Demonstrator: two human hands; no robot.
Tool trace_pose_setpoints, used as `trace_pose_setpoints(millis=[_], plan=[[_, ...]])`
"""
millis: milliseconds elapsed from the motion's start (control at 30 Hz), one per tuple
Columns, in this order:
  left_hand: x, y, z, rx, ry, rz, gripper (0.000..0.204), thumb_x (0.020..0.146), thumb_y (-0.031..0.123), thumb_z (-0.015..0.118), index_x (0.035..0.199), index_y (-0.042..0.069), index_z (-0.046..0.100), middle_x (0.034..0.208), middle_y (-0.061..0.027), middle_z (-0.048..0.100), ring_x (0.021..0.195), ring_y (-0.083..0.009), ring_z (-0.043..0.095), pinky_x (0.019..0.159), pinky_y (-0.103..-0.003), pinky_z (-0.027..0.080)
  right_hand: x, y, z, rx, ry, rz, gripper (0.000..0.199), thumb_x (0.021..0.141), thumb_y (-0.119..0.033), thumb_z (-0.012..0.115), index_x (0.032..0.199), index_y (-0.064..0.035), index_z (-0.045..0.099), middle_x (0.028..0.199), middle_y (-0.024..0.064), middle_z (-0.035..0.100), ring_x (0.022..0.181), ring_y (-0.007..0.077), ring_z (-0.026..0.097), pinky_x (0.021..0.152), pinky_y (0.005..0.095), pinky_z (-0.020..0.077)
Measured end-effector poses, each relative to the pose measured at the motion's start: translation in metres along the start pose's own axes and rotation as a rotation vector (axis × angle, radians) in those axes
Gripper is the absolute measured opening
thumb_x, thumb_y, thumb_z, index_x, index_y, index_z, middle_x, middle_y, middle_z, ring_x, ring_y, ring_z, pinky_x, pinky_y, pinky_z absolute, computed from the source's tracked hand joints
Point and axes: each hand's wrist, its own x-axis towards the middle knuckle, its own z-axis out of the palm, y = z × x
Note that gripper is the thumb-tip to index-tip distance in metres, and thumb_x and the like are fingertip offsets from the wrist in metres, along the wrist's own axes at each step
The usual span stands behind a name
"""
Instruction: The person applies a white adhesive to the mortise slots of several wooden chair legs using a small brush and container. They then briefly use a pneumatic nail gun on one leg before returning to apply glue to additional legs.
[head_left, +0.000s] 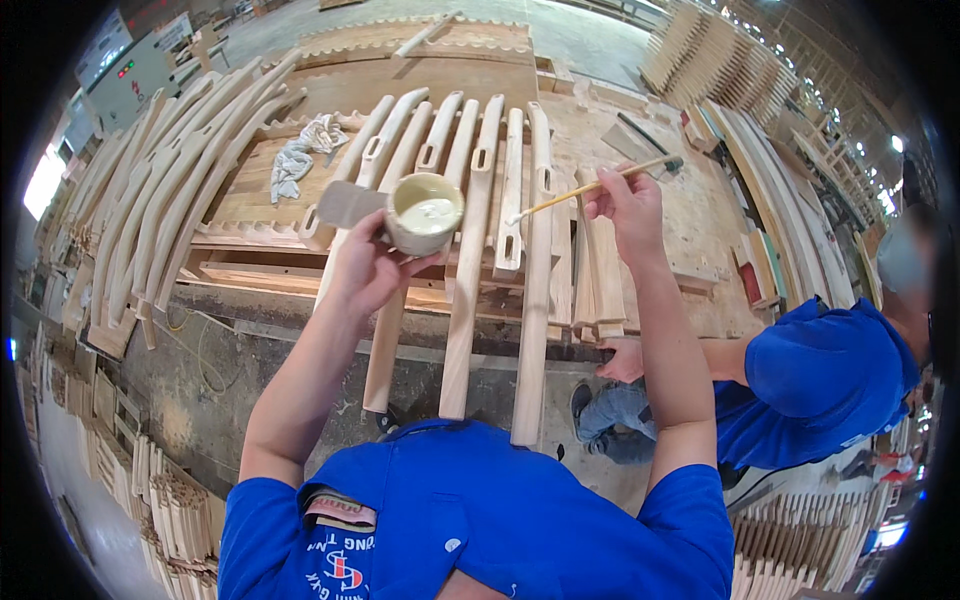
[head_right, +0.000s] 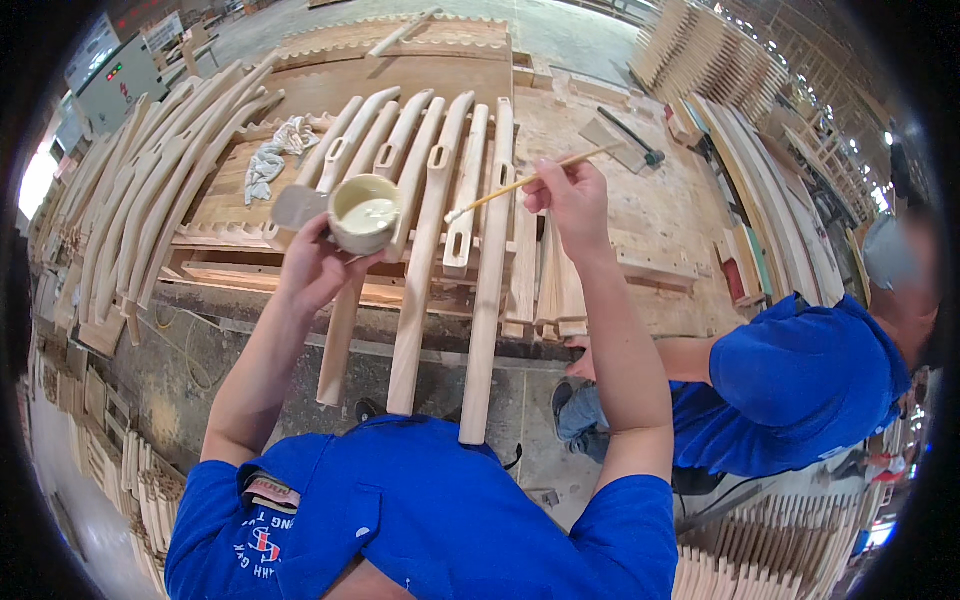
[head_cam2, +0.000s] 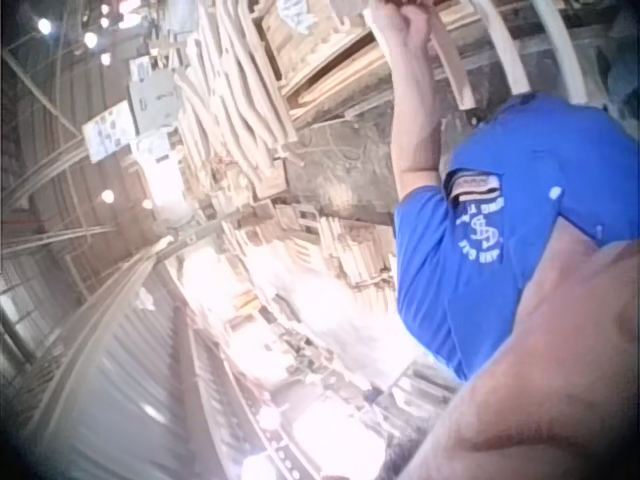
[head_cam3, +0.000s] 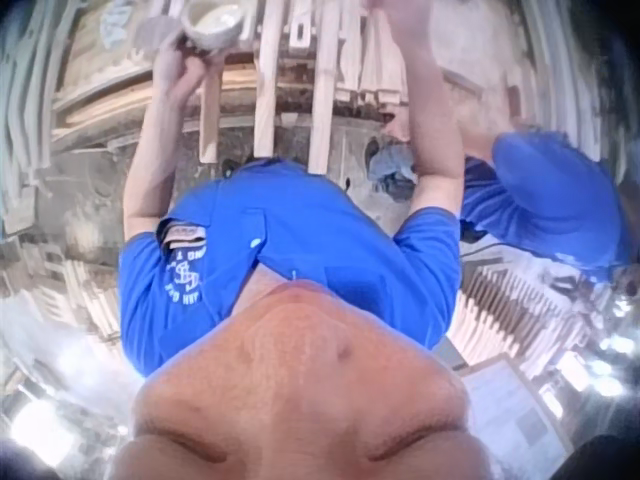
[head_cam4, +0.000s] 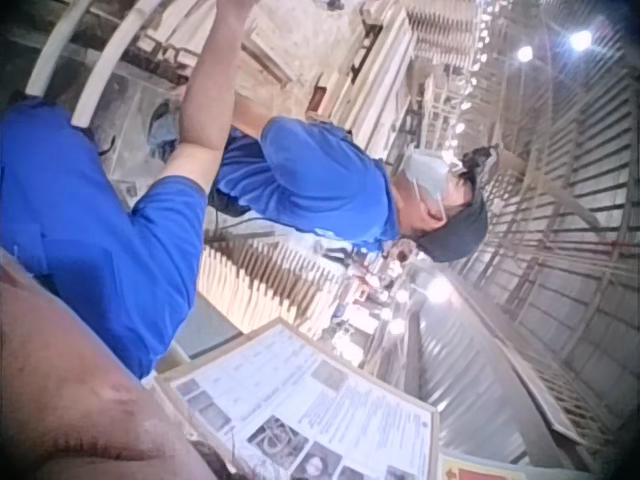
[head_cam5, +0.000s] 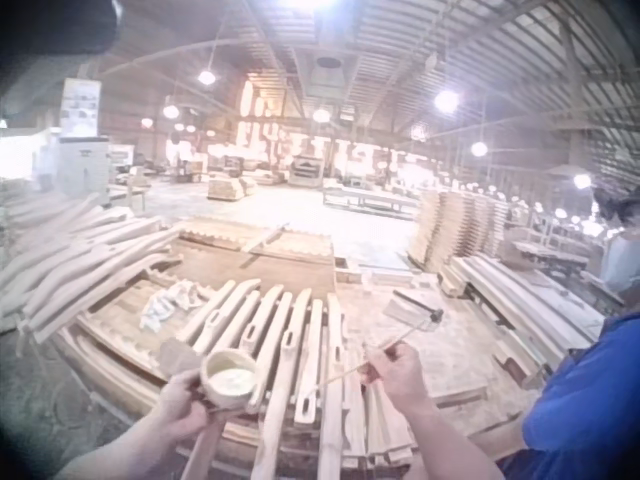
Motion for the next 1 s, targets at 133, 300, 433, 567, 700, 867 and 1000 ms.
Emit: trace_pose_setpoints(millis=[133,300,433,567,700,867,1000], plan=[[-0.027,0.014,-0.014,0.011,-0.022,0.043,0.041,0.098,0.025,0.032,0.130,0.000,0.039,0.131,-0.0177,0.044,0.120,-0.0313,0.048,0.095,-0.054,0.047,-0.010,0.000,0.014,-0.271,-0.050,-0.060,0.019,0.089,-0.016,0.060,0.079,-0.0001,0.058,0.064,0.0049,0.060,0.052,0.0084,0.057,0.048,0.0207,0.0475],[-0.036,0.021,-0.031,-0.024,-0.075,0.100,0.043,0.098,0.025,0.028,0.133,0.002,0.037,0.135,-0.0167,0.042,0.122,-0.0314,0.047,0.097,-0.051,0.047,-0.011,0.006,0.026,-0.458,-0.116,-0.109,0.017,0.087,-0.015,0.060,0.078,-0.0007,0.058,0.062,0.0026,0.059,0.054,0.0075,0.058,0.049,0.0219,0.0460],[-0.039,0.022,-0.041,-0.012,-0.047,0.097,0.042,0.098,0.025,0.028,0.133,0.002,0.037,0.135,-0.0167,0.042,0.123,-0.0319,0.046,0.097,-0.052,0.046,-0.012,0.011,0.042,-0.726,-0.294,-0.185,0.023,0.087,-0.021,0.056,0.081,0.0007,0.057,0.059,0.0140,0.058,0.054,0.0221,0.061,0.054,0.0335,0.0479],[-0.040,0.019,-0.049,-0.016,-0.023,0.076,0.043,0.098,0.025,0.029,0.133,0.002,0.037,0.134,-0.0170,0.042,0.123,-0.0322,0.046,0.096,-0.052,0.047,-0.006,0.005,0.045,-0.834,-0.411,-0.233,0.024,0.085,-0.022,0.056,0.085,0.0022,0.056,0.062,0.0205,0.058,0.059,0.0356,0.059,0.057,0.0397,0.0471],[-0.043,0.017,-0.051,-0.009,-0.029,0.095,0.043,0.098,0.026,0.030,0.133,0.002,0.037,0.135,-0.0175,0.042,0.122,-0.0323,0.047,0.095,-0.052,0.048,-0.001,-0.004,0.056,-0.856,-0.442,-0.230,0.022,0.085,-0.020,0.055,0.084,0.0021,0.055,0.064,0.0199,0.058,0.061,0.0343,0.059,0.059,0.0392,0.0467],[-0.043,0.018,-0.046,0.007,-0.023,0.097,0.043,0.098,0.026,0.030,0.133,0.002,0.036,0.134,-0.0169,0.043,0.120,-0.0322,0.048,0.095,-0.052,0.048,0.001,-0.012,0.054,-0.815,-0.444,-0.192,0.021,0.086,-0.019,0.055,0.083,0.0011,0.055,0.065,0.0184,0.058,0.060,0.0326,0.059,0.059,0.0386,0.0467],[-0.040,0.015,-0.043,0.015,-0.018,0.094,0.043,0.098,0.026,0.031,0.133,0.001,0.036,0.133,-0.0169,0.044,0.119,-0.0316,0.049,0.094,-0.051,0.049,0.004,-0.009,0.057,-0.825,-0.527,-0.311,0.023,0.089,-0.016,0.055,0.073,-0.0010,0.048,0.056,0.0071,0.053,0.050,0.0142,0.053,0.051,0.0288,0.0427]])
